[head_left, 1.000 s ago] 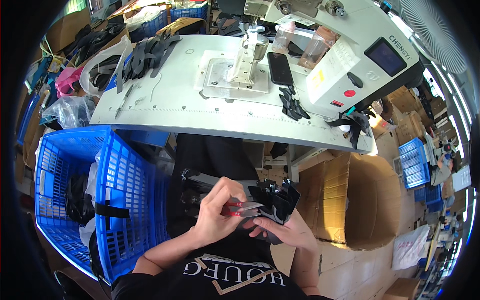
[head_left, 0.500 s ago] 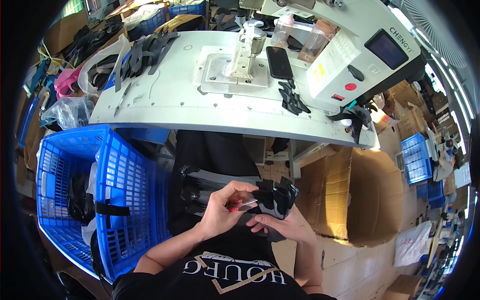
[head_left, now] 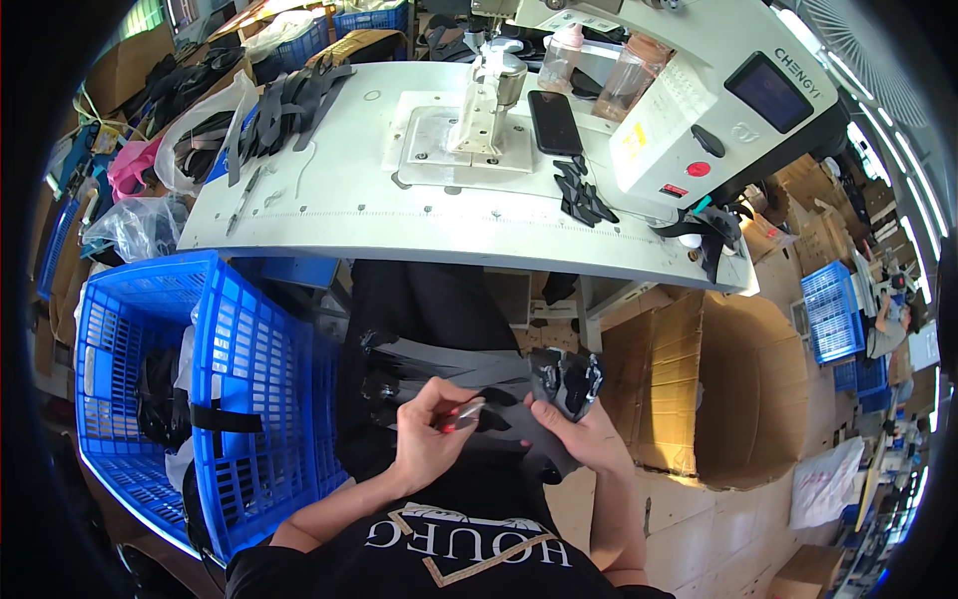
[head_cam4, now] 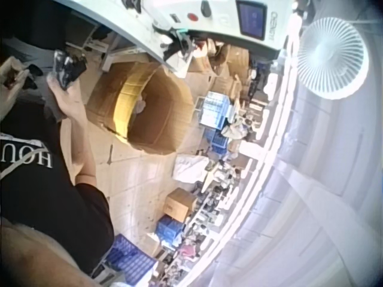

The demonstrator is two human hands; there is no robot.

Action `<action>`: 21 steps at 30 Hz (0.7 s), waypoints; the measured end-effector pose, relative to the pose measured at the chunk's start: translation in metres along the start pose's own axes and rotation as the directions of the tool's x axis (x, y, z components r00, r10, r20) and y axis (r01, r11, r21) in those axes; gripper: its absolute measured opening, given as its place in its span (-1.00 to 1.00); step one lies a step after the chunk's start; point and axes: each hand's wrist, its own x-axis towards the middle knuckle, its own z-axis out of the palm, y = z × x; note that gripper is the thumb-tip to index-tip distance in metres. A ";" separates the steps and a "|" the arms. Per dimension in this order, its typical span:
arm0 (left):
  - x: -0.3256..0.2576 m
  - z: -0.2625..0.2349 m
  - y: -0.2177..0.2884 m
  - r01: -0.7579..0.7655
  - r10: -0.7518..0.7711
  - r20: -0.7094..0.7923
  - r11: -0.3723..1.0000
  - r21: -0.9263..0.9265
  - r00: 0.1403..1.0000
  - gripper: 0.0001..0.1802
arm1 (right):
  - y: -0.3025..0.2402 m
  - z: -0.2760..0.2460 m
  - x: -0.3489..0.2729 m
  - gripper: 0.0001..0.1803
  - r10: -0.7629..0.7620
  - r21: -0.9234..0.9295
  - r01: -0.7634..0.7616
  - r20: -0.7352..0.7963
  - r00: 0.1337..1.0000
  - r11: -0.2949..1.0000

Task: The person trims excess material and threads from black shoe components using small snips.

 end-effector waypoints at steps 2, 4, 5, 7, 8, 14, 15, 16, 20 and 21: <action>-0.008 -0.007 -0.005 0.055 -0.061 -0.095 0.996 -0.065 0.994 -0.86 | 0.001 -0.011 0.003 -0.71 0.009 0.084 -0.006 -0.035 0.999 0.996; -0.021 -0.031 -0.018 0.129 -0.131 -0.152 0.991 -0.023 0.980 -0.87 | -0.009 -0.025 0.004 -0.69 0.027 0.116 -0.018 -0.078 0.997 0.993; -0.026 -0.041 -0.024 0.169 -0.167 -0.190 0.986 -0.008 0.968 -0.86 | -0.011 -0.034 0.004 -0.69 -0.012 0.051 0.016 -0.071 0.997 0.999; -0.036 -0.061 -0.043 0.172 -0.146 -0.267 0.982 0.074 0.953 -0.86 | -0.026 -0.044 -0.003 -0.70 0.005 0.056 -0.002 -0.042 0.999 0.998; -0.041 -0.072 -0.052 0.195 -0.151 -0.283 0.971 0.135 0.947 -0.86 | -0.029 -0.049 -0.003 -0.66 -0.039 0.034 0.039 0.012 0.999 0.999; -0.035 -0.086 -0.018 0.068 0.092 -0.194 0.725 0.685 0.977 -0.62 | -0.058 -0.046 -0.007 -0.55 -0.007 0.086 -0.008 0.181 0.983 0.996; -0.028 -0.083 -0.001 0.068 0.094 -0.197 0.727 0.684 0.976 -0.62 | -0.060 -0.042 -0.006 -0.54 0.024 0.163 -0.059 0.211 0.977 0.985; -0.021 -0.080 0.015 -0.037 0.161 -0.124 0.742 0.669 0.979 -0.54 | -0.059 -0.037 -0.005 -0.52 0.026 0.179 -0.070 0.239 0.971 0.981; 0.014 -0.066 0.035 -0.597 0.637 0.198 0.504 0.625 0.745 -0.42 | -0.068 -0.009 -0.003 -0.45 0.059 0.200 -0.127 0.315 0.947 0.971; 0.023 -0.059 0.043 -0.666 0.691 0.258 0.421 0.616 0.675 -0.43 | -0.071 -0.003 -0.003 -0.45 0.060 0.196 -0.126 0.313 0.948 0.972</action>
